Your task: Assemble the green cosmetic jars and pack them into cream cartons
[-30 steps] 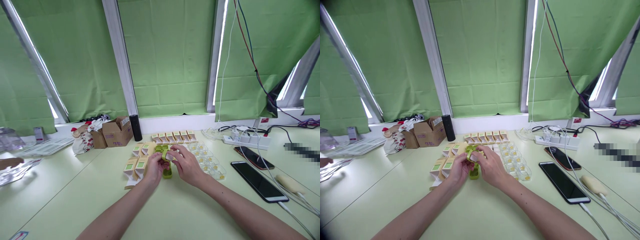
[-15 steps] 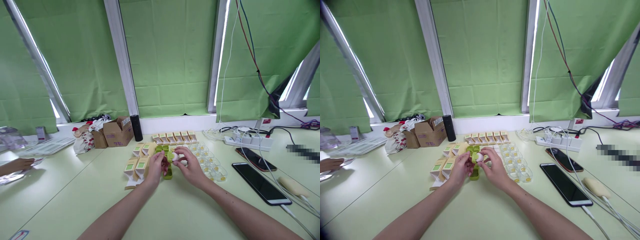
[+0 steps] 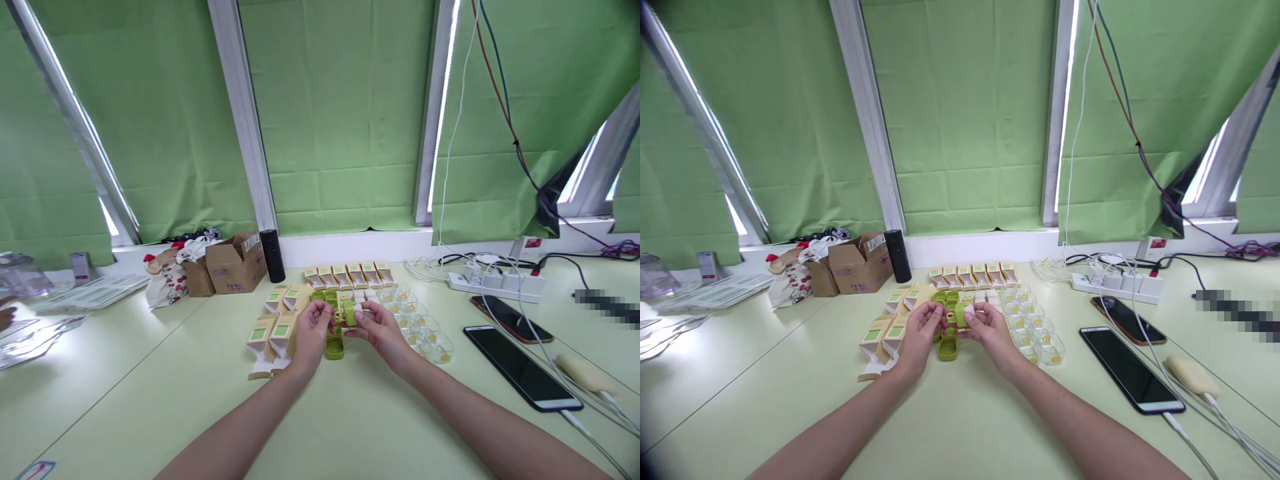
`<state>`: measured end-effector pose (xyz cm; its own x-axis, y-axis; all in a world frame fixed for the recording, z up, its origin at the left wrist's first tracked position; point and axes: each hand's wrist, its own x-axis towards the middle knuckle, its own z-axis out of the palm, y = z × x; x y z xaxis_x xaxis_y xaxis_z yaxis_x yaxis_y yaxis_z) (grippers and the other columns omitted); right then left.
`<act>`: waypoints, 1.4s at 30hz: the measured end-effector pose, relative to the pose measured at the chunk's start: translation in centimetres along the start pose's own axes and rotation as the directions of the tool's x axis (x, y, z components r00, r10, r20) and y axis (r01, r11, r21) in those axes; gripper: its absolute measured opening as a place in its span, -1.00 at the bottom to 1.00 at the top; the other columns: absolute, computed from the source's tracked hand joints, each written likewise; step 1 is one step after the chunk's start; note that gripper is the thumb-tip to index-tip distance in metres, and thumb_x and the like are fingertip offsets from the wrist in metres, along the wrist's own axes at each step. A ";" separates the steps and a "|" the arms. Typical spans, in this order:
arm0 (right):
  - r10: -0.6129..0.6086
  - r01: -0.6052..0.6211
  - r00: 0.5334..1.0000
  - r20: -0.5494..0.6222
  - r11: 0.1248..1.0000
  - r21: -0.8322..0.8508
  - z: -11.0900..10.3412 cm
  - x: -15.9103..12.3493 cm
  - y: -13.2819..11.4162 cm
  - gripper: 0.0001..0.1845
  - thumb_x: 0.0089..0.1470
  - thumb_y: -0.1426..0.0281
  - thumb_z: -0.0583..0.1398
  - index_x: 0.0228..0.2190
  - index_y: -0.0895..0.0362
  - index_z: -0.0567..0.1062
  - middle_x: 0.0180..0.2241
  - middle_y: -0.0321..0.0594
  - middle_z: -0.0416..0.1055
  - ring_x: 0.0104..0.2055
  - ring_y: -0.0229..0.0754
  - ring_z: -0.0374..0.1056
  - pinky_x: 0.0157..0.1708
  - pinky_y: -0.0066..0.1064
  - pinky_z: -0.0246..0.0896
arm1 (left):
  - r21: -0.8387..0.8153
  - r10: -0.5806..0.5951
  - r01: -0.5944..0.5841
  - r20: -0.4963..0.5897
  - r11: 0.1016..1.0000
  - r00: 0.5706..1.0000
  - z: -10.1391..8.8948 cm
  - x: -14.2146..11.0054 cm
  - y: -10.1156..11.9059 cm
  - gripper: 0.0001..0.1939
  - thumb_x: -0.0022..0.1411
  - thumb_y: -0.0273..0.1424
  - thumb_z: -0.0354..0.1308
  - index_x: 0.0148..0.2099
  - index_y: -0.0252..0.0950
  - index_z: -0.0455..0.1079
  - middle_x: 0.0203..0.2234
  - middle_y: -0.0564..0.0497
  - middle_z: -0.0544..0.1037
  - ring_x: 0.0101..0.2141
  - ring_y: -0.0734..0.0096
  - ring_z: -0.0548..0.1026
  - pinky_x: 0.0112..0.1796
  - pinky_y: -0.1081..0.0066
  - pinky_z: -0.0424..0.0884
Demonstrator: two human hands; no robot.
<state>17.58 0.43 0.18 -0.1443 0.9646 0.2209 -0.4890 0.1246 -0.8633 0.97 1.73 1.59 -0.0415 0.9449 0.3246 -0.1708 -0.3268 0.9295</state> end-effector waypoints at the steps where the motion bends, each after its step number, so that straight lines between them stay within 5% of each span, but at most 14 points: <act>1: 0.011 -0.011 1.000 -0.005 1.000 0.002 0.0 0.0 0.0 -0.43 -0.15 0.04 0.54 -0.24 0.06 0.47 -0.31 -0.21 0.64 -0.21 0.05 0.62 -0.12 0.00 0.55 | 0.003 0.003 -0.003 0.002 1.000 1.000 0.0 0.0 -0.1 -0.66 0.13 -0.12 0.41 -0.32 -0.28 0.46 -0.44 0.01 0.56 -0.47 0.40 0.47 -0.43 0.43 0.41; 18: 0.006 -0.002 0.999 0.045 0.996 -0.087 0.3 -0.5 -0.4 -0.43 -0.16 0.16 0.55 -0.23 0.01 0.39 -0.21 -0.32 0.49 -0.20 -0.13 0.51 -0.12 -0.13 0.56 | 0.274 0.190 -0.217 0.123 0.937 0.974 0.1 -1.0 1.0 -0.79 0.21 -0.30 0.38 -0.11 -0.22 0.66 -0.12 -0.19 0.66 -0.14 0.09 0.57 -0.12 0.26 0.45; 29: -0.145 0.147 0.989 0.029 0.938 -0.313 -0.4 0.2 0.9 -0.51 -0.14 0.35 0.45 -0.20 -0.01 0.36 -0.19 -0.32 0.39 -0.25 -0.16 0.45 -0.39 -0.36 0.44 | 0.429 0.211 -0.302 0.248 0.851 0.946 0.0 -1.1 0.5 -0.69 0.36 -0.24 0.19 0.04 -0.28 0.54 -0.07 -0.16 0.63 -0.19 0.21 0.57 -0.14 0.26 0.50; 36: -0.303 0.286 0.949 0.090 0.698 -0.656 -0.5 -0.3 0.3 -0.59 0.06 0.42 0.31 -0.04 -0.01 0.40 -0.04 -0.20 0.45 -0.20 -0.15 0.45 -0.24 -0.28 0.45 | 0.292 0.151 -0.236 0.285 0.927 0.947 0.0 -1.1 -0.2 -0.62 0.40 -0.19 0.16 0.13 -0.30 0.48 0.01 -0.21 0.62 -0.03 0.13 0.61 0.00 0.19 0.54; 42: -0.457 0.460 0.838 0.296 0.301 -0.836 -0.9 -0.7 -0.6 -0.53 0.18 0.43 0.26 0.11 -0.03 0.40 0.10 -0.06 0.39 -0.09 -0.01 0.46 -0.16 -0.15 0.49 | 0.234 0.163 -0.225 0.258 0.946 0.952 0.1 -1.2 -0.6 -0.62 0.39 -0.20 0.18 0.14 -0.30 0.47 0.01 -0.21 0.62 -0.02 0.13 0.62 0.02 0.18 0.56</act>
<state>18.76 -0.16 0.15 -0.1524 0.6829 0.7145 0.5055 0.6751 -0.5373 1.27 0.82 0.65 0.1864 0.8426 0.5053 0.0778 -0.5254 0.8473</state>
